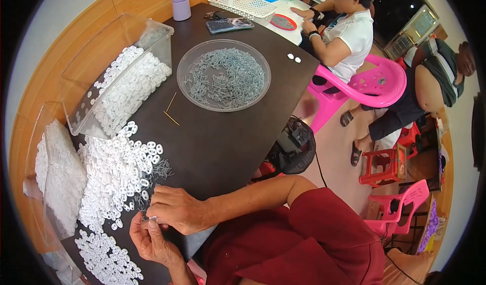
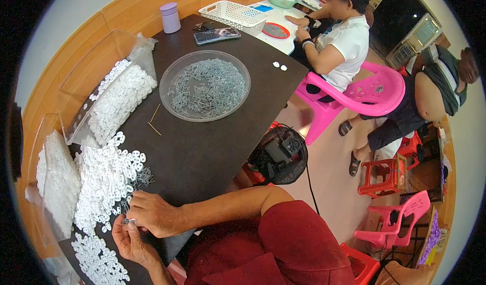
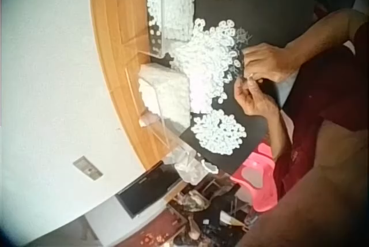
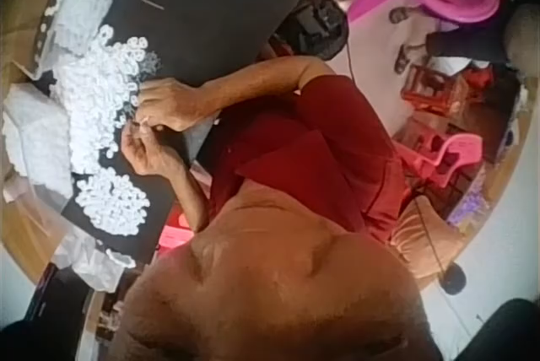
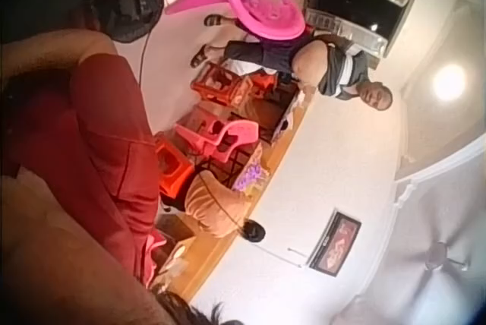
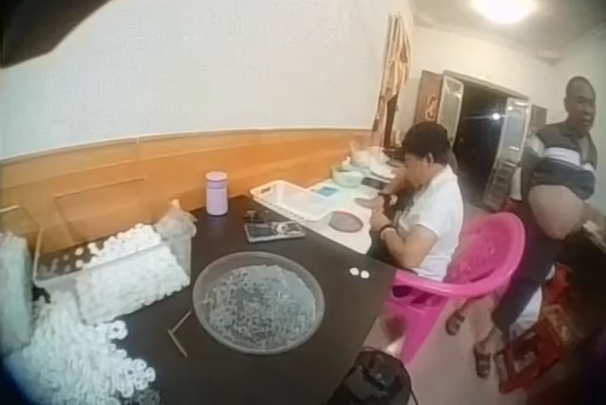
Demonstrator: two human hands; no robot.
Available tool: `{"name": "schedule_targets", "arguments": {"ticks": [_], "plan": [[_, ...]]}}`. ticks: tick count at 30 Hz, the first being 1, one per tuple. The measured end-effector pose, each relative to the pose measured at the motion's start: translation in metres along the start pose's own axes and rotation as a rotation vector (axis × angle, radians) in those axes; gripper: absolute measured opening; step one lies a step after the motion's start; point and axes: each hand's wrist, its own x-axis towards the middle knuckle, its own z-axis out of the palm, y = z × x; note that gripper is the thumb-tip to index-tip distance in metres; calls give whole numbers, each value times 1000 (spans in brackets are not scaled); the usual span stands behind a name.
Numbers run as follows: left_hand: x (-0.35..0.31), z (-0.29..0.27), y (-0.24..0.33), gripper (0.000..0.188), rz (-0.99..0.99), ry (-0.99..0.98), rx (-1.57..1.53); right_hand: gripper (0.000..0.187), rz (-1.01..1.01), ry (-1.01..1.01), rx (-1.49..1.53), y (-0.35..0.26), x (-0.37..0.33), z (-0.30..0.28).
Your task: Assembling small white plastic components by inserting metal pins into them.
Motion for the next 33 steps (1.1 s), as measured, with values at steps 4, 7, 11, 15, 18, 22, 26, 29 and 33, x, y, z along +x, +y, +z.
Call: {"name": "schedule_targets", "arguments": {"ticks": [4, 7, 11, 15, 18, 22, 26, 29, 33], "plan": [[-2, -1, -1, 31, 49, 6, 37, 20, -8, 7, 6, 0, -1, 0], [-3, 1, 2, 31, 89, 7, 78, 17, 15, 12, 25, -1, -3, 1], [-5, 1, 1, 30, 102, -7, 115, 14, 30, 34, 46, -1, -3, -1], [-5, 0, 1, 31, 109, -5, 122, 13, 46, 47, 64, -2, -3, 0], [-4, 3, 1, 32, 133, 0, 120, 14, 50, 58, 74, -2, -4, 0], [-3, 5, 2, 32, 109, 17, 113, 16, 59, 72, 80, -3, -5, -1], [-3, 3, 7, 32, 35, -14, 149, 16, 69, 48, 89, -3, -6, -2], [-2, 3, 17, 27, -30, -21, 121, 15, 58, 14, 103, -5, -5, -5], [3, 4, 25, 24, -69, -136, 49, 16, 28, 15, 66, -9, 2, -24]]}}
